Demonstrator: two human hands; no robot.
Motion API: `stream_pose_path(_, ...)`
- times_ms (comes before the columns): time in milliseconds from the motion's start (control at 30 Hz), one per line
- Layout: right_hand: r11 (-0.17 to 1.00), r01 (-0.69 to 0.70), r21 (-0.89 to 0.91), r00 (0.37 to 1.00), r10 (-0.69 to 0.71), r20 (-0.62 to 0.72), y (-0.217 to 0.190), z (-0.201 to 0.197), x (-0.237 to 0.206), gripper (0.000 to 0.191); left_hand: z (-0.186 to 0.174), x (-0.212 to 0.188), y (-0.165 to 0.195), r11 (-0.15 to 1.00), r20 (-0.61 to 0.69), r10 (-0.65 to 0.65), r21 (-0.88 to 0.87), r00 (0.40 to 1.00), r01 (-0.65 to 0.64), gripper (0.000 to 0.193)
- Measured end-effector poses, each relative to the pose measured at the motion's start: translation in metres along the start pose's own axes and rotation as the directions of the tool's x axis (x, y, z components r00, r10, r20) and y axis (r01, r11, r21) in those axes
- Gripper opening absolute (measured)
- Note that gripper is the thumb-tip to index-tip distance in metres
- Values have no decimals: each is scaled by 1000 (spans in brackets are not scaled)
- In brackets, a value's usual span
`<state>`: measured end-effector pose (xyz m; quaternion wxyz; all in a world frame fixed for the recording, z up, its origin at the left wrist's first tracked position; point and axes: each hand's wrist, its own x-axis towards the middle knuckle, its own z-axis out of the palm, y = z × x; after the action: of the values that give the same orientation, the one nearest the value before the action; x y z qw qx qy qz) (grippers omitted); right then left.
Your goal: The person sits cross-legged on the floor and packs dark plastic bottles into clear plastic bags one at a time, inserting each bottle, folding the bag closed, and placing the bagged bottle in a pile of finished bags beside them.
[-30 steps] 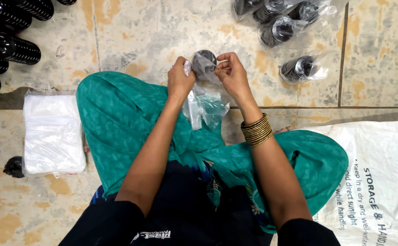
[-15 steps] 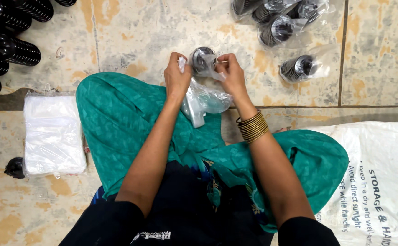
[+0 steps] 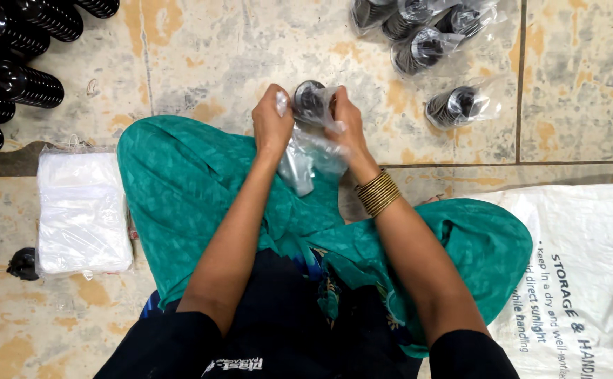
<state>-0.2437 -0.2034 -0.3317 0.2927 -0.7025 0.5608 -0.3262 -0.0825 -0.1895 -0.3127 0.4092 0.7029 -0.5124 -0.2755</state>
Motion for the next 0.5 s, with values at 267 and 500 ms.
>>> stream_pose_path(267, 992, -16, -121, 998, 23, 52, -19, -24, -1, 65, -1, -3, 4, 939, 112, -1, 342, 994, -38, 34)
stream_pose_path(500, 904, 339, -261, 930, -280, 238, -61, -32, -9, 80, -3, -2, 22, 954, 175, -11, 298, 985, -42, 33)
